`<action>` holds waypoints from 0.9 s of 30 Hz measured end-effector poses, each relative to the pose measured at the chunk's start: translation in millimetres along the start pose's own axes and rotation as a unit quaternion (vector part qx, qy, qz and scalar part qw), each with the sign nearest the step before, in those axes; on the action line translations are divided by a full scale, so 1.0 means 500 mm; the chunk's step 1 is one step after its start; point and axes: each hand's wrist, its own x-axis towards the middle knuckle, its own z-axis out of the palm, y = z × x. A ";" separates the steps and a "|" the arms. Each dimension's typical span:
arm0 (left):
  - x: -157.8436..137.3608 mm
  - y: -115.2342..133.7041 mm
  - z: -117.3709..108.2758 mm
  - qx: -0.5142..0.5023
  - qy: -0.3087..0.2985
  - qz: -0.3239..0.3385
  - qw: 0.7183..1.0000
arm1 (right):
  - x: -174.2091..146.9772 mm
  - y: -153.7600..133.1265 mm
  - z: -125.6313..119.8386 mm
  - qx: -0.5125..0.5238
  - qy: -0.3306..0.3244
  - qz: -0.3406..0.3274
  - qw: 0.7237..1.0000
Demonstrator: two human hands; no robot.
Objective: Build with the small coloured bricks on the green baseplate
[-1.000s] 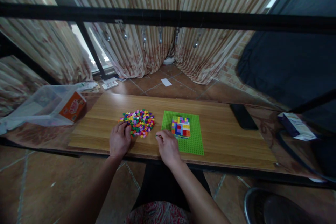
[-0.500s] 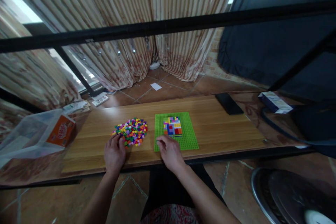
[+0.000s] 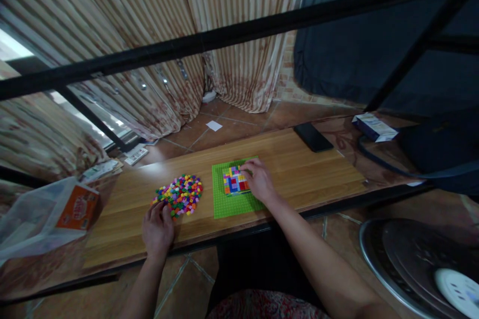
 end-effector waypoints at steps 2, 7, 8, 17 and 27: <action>0.000 0.000 0.000 0.000 -0.001 -0.001 1.000 | 0.005 0.001 0.008 0.000 -0.001 0.001 1.000; 0.000 0.002 -0.004 0.001 -0.017 -0.007 1.000 | 0.013 0.007 0.012 0.028 -0.004 0.011 1.000; 0.000 0.003 -0.005 0.001 -0.019 -0.008 1.000 | 0.014 0.010 0.012 0.043 -0.003 0.020 0.999; -0.002 0.001 -0.002 -0.001 -0.015 -0.009 1.000 | 0.033 0.033 0.024 0.176 -0.027 0.135 0.975; -0.002 -0.008 0.004 0.018 -0.017 -0.003 1.000 | 0.026 0.035 0.023 0.234 -0.034 0.136 0.962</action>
